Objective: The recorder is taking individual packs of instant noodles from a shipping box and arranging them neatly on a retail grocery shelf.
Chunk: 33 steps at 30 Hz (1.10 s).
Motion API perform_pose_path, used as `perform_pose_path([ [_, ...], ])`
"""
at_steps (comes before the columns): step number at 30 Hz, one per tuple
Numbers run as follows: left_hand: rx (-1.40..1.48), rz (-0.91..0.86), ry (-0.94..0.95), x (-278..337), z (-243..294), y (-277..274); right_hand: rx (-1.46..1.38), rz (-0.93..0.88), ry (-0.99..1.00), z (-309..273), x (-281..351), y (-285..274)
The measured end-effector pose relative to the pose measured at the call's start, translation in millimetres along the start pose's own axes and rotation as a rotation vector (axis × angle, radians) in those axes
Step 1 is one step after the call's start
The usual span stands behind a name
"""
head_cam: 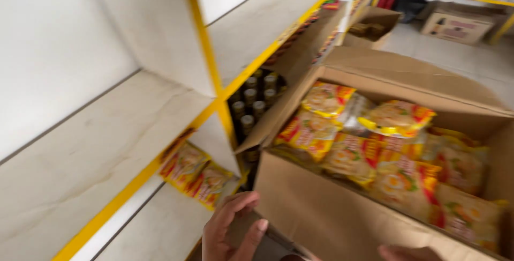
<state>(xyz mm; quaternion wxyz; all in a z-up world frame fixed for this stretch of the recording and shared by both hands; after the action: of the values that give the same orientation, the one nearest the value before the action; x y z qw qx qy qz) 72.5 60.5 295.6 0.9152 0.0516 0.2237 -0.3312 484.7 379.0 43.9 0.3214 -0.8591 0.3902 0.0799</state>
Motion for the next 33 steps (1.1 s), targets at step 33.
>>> perform_pose_path([
  [33,-0.385,-1.269,0.239,-105.5,13.0,370.9,0.278,-0.303,0.456,-172.6,-227.2,-91.7],
])
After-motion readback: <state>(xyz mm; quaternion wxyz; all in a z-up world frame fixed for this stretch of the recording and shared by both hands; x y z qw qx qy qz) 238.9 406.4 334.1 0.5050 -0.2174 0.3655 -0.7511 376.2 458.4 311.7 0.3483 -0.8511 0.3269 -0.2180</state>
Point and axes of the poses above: each hand's wrist, its own x-axis away from the middle knuckle, its own y-axis out of the palm, z = x × y, the point moved 9 cm from there along -x, towards the middle knuckle, and after that the axes turned 3 degrees about x, right-handed, at the moved point
